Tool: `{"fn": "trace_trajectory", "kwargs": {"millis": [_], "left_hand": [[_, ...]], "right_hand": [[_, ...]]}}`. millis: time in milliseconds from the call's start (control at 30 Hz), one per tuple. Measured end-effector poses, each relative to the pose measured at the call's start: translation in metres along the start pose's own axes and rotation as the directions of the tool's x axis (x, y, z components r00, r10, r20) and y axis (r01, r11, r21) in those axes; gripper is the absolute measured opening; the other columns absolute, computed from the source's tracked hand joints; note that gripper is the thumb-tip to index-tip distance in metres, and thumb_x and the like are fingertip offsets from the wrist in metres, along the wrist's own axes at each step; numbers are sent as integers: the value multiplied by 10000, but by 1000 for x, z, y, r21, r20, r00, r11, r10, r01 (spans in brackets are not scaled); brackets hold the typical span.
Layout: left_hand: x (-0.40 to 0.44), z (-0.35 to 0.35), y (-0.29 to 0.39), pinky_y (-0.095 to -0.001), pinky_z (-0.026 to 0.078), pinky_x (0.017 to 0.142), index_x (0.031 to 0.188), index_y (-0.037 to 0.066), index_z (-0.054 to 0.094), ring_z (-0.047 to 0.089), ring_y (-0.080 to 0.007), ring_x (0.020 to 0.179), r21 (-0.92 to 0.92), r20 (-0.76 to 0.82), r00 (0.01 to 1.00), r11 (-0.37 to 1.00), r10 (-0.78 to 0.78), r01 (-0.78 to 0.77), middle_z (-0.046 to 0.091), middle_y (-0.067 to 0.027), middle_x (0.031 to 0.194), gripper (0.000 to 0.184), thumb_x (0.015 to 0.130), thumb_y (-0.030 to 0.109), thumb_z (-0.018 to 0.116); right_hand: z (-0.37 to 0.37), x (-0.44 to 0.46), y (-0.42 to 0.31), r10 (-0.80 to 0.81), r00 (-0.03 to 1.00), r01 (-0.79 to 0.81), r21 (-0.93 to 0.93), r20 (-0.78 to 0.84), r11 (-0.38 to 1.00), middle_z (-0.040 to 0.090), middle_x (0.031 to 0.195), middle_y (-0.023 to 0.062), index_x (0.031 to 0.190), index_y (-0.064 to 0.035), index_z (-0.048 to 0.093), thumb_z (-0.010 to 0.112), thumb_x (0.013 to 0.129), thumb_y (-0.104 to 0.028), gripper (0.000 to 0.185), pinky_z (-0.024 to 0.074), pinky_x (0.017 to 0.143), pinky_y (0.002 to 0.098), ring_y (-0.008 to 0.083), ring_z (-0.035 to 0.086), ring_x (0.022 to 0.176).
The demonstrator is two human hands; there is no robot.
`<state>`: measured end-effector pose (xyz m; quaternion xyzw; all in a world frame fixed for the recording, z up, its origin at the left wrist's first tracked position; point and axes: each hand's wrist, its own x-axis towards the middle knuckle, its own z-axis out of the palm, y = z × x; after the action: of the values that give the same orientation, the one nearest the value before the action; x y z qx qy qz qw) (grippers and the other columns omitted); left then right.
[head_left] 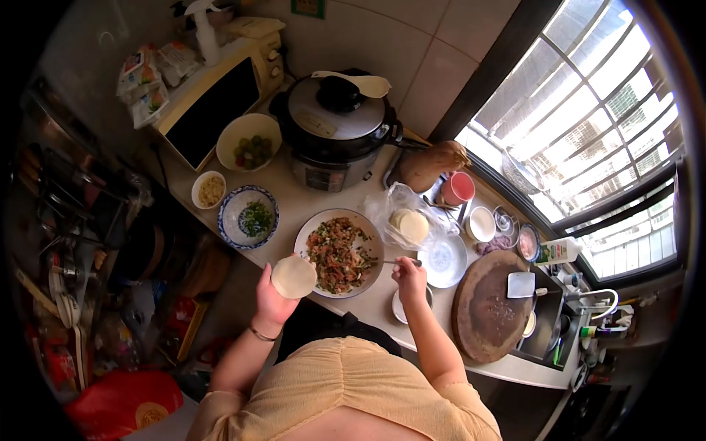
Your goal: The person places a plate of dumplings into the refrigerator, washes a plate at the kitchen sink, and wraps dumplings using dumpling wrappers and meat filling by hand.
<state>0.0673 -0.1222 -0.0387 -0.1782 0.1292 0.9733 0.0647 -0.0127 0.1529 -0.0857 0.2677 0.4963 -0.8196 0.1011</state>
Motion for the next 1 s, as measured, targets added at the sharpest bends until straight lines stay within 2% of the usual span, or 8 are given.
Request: {"fn": "trace_trajectory", "kwargs": {"millis": [167, 267, 333, 400, 467, 500, 600, 1000], "left_hand": [[25, 2, -17, -425, 272, 1028, 1269, -5, 373, 380, -308, 1209, 28, 24, 999, 999, -47, 46, 415, -181, 1293, 564, 921, 428, 273], [38, 18, -30, -420, 304, 1008, 1263, 15, 385, 415, -288, 1178, 54, 46, 997, 997, -60, 57, 454, -156, 1256, 537, 927, 419, 273], [46, 32, -38, -426, 313, 998, 1262, 20, 389, 420, -288, 1171, 21, 56, 996, 998, -68, 67, 463, -147, 1247, 534, 928, 420, 272], [48, 46, -43, -440, 315, 993, 1247, 22, 406, 422, -295, 1167, -28, 97, 993, 997, -68, 71, 464, -142, 1244, 531, 927, 424, 274], [49, 53, -45, -443, 312, 995, 1237, 21, 417, 421, -302, 1166, -82, 136, 987, 992, -80, 92, 461, -147, 1243, 529, 926, 425, 273], [51, 56, -47, -441, 310, 997, 1221, 16, 428, 418, -311, 1168, -85, 133, 988, 992, -77, 89, 462, -155, 1240, 532, 924, 429, 274], [51, 58, -48, -443, 262, 1036, 1259, -9, 382, 367, -332, 1215, -118, 178, 981, 988, -77, 99, 414, -189, 1285, 543, 912, 402, 306], [48, 69, -45, -446, 272, 1029, 1239, 0, 401, 360, -361, 1213, -145, 196, 977, 983, -80, 110, 409, -180, 1283, 549, 917, 433, 303]], "right_hand": [[22, -31, -33, -179, 971, 172, 53, 158, 984, 533, 625, 74, 827, 21, 570, 508, 852, -111, 148, 368, 508, 242, 143, 461, 536], [50, -74, -48, -397, 901, 422, -148, 176, 894, 546, 645, 73, 846, 32, 572, 490, 876, -125, 180, 378, 525, 238, 137, 481, 560], [53, -93, -44, -488, 799, 583, -251, 351, 773, 578, 719, 101, 890, 37, 558, 495, 883, -79, 132, 423, 585, 264, 156, 521, 633], [52, -93, -43, -674, 292, 956, -236, 679, 176, 573, 739, 118, 889, 33, 557, 545, 811, 2, 84, 424, 553, 291, 199, 522, 624], [57, -95, -45, -564, 27, 975, -146, 825, -167, 571, 772, 128, 903, 33, 560, 587, 730, 37, 175, 420, 523, 314, 229, 520, 619], [55, -93, -42, -484, -68, 954, -86, 873, -288, 570, 788, 115, 929, 36, 564, 612, 694, 27, 240, 436, 532, 320, 218, 524, 628], [53, -93, -38, -396, -191, 923, 28, 898, -383, 563, 788, 113, 944, 44, 561, 626, 700, 7, 255, 451, 547, 318, 217, 529, 636], [50, -101, -46, -453, -178, 937, 10, 874, -350, 562, 788, 120, 951, 46, 543, 610, 726, -10, 242, 463, 559, 338, 236, 535, 629]]}}
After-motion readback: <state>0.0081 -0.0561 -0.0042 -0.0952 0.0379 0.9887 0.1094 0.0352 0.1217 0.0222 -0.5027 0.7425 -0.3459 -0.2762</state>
